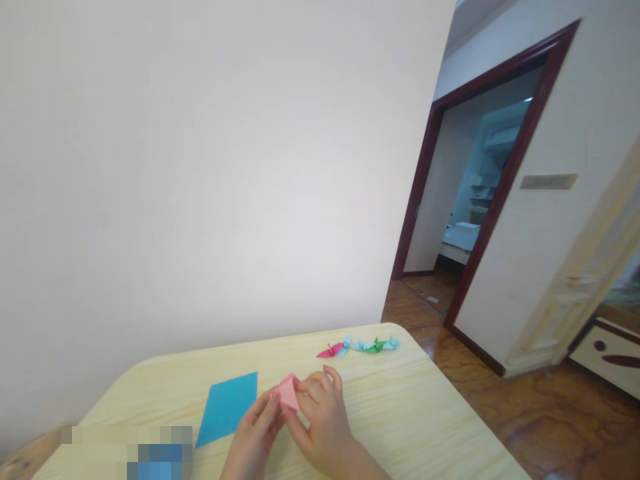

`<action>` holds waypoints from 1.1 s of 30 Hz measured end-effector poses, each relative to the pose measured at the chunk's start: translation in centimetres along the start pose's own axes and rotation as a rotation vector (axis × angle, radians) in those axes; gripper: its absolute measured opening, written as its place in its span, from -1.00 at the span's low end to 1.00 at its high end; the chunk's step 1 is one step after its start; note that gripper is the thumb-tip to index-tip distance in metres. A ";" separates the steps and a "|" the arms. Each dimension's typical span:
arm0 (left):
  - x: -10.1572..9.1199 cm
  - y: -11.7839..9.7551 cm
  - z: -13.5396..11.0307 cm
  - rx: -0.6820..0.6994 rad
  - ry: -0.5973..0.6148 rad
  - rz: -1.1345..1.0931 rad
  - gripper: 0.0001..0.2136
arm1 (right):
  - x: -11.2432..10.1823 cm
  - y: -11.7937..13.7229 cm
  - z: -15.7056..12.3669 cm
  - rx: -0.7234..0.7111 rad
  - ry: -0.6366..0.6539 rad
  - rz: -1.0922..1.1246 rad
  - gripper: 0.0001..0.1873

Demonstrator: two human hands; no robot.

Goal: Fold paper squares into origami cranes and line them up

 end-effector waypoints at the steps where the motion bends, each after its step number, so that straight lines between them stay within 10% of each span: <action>1: 0.0 0.1 0.1 -0.004 -0.005 0.007 -0.70 | 0.1 -0.1 0.0 0.006 0.002 -0.007 -0.88; 33: -0.2 0.0 0.1 0.095 -0.031 0.426 -0.61 | 1.3 -4.0 -0.7 0.470 -0.176 0.397 -0.78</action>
Point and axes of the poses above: each hand's wrist, its own z-axis towards the middle knuckle, its own x-axis out of the palm, y = z × x, the point moved 4 cm from there along z, towards the middle knuckle, and after that the axes turned 7 degrees about z, right-handed, at the moved point
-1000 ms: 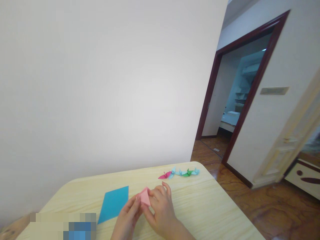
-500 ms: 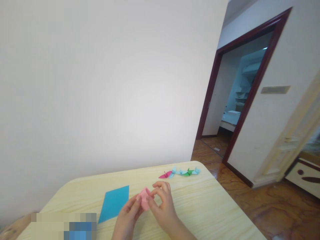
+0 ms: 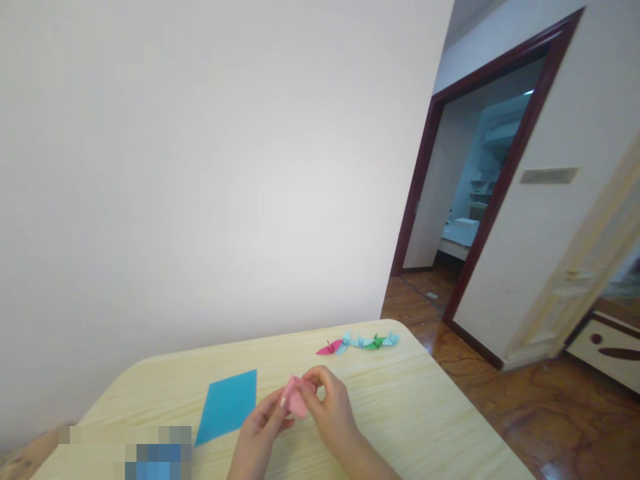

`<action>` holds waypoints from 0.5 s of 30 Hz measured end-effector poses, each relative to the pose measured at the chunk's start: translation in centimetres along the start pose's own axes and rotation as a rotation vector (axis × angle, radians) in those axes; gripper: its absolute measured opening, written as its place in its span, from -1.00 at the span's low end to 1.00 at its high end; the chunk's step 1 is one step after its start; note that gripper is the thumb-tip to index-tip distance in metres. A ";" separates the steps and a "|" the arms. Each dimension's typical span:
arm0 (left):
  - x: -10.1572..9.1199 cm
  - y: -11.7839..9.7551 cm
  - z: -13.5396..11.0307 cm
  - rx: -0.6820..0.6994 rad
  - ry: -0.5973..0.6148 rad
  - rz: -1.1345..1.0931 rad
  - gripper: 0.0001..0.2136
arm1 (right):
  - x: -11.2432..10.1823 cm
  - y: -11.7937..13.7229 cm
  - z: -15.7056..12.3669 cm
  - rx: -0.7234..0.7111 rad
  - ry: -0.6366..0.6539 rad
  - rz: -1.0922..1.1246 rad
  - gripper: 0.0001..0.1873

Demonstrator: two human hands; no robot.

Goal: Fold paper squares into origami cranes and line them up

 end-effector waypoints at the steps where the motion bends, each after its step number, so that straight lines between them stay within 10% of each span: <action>1: 0.0 -0.3 -0.1 0.021 -0.021 0.031 -0.61 | -0.1 0.0 0.0 -0.006 0.003 -0.014 -0.77; 15: -1.3 -0.1 -0.1 0.042 -0.238 0.001 -0.64 | 1.5 -1.5 -0.3 0.253 0.106 0.462 -0.67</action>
Point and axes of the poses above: each hand's wrist, its own z-axis towards the middle knuckle, its own x-axis out of the palm, y = z × x, the point moved 4 cm from there along z, towards the middle knuckle, and after that the axes turned 7 degrees about z, right-handed, at the moved point
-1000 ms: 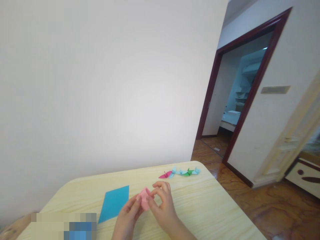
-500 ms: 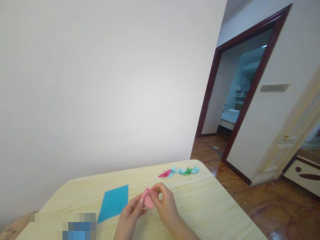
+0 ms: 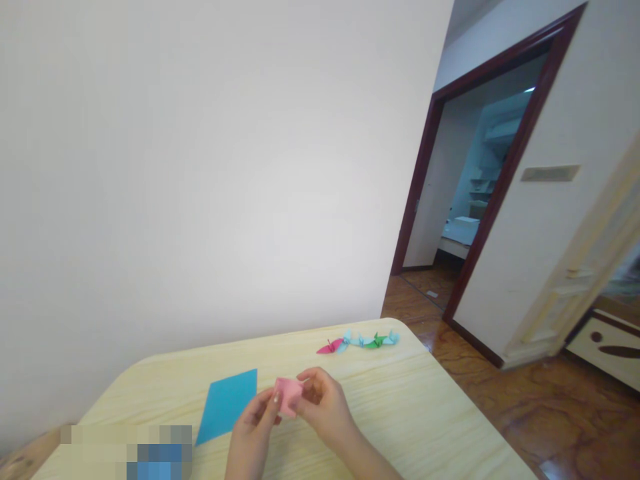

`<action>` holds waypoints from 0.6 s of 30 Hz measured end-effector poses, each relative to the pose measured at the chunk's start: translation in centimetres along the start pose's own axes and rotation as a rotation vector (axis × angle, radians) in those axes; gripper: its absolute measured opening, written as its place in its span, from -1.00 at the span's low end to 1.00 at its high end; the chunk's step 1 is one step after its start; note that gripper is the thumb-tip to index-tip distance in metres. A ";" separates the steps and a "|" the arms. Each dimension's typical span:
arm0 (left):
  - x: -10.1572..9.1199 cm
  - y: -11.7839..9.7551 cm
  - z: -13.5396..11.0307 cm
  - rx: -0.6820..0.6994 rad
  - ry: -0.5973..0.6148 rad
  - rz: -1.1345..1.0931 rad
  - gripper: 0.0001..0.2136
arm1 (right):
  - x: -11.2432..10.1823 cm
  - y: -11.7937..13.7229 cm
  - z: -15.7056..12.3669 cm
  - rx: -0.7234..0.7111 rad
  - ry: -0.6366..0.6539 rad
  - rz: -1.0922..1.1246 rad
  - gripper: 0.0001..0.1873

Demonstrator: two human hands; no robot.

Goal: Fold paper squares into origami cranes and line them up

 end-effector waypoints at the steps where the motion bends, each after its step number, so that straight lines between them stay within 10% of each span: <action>1: 0.1 0.0 0.0 -0.010 0.006 -0.028 -0.65 | 0.0 0.1 0.0 -0.013 0.008 0.007 -0.67; 10: 1.2 0.2 -0.7 -0.309 0.133 -0.452 -0.67 | 0.0 1.4 -0.5 -0.263 0.034 -0.208 -0.76; 18: 1.4 0.1 -0.8 -0.296 0.172 -0.394 -0.70 | -0.1 1.2 -0.1 -0.271 0.033 -0.219 -0.65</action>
Point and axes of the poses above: each hand's wrist, its own z-axis towards the middle knuckle, its own x-axis out of the palm, y = z × x, the point moved 4 cm from there along z, towards the middle knuckle, and after that the axes turned 7 degrees about z, right-handed, at the moved point
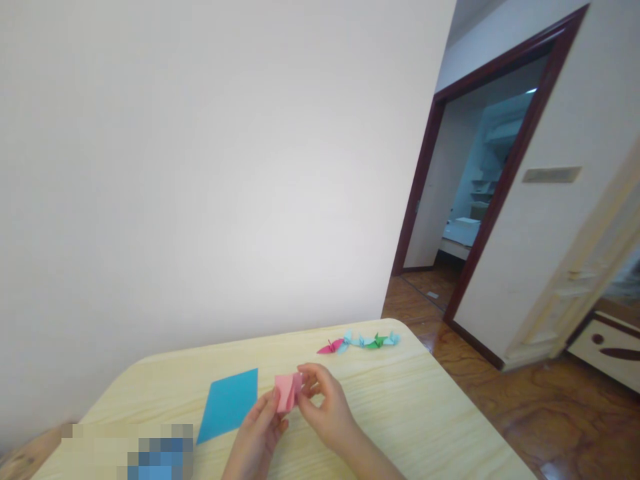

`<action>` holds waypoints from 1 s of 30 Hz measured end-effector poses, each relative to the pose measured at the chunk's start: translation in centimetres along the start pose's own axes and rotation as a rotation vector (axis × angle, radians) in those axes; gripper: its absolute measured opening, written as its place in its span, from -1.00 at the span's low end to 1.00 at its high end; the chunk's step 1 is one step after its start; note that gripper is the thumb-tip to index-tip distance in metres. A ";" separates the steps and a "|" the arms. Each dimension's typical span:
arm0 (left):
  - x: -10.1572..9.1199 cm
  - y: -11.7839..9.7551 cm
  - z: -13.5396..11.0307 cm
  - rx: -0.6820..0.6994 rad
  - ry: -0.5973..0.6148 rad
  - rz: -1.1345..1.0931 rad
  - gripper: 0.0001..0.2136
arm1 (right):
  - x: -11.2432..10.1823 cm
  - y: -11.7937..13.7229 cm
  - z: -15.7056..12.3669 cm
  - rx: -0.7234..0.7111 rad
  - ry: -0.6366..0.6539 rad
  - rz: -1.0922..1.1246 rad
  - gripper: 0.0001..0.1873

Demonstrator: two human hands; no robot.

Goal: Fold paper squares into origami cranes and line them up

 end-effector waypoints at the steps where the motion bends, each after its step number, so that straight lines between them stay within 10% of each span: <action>1: 0.0 -0.1 -0.1 0.006 -0.007 0.012 -0.69 | -0.1 0.3 0.0 -0.017 0.001 -0.013 -0.72; 6: 0.1 -0.2 -0.1 0.075 -0.045 0.120 -0.69 | -0.3 1.2 0.2 -0.037 0.010 0.007 -0.93; 30: -0.7 -1.2 0.1 0.355 -0.141 0.460 -0.62 | 0.7 -1.3 0.3 0.350 0.019 0.488 -0.73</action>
Point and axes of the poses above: each hand's wrist, its own z-axis towards the middle knuckle, its own x-axis out of the palm, y = z × x, the point moved 4 cm from there along z, towards the middle knuckle, and after that the axes turned 7 degrees about z, right-handed, at the moved point
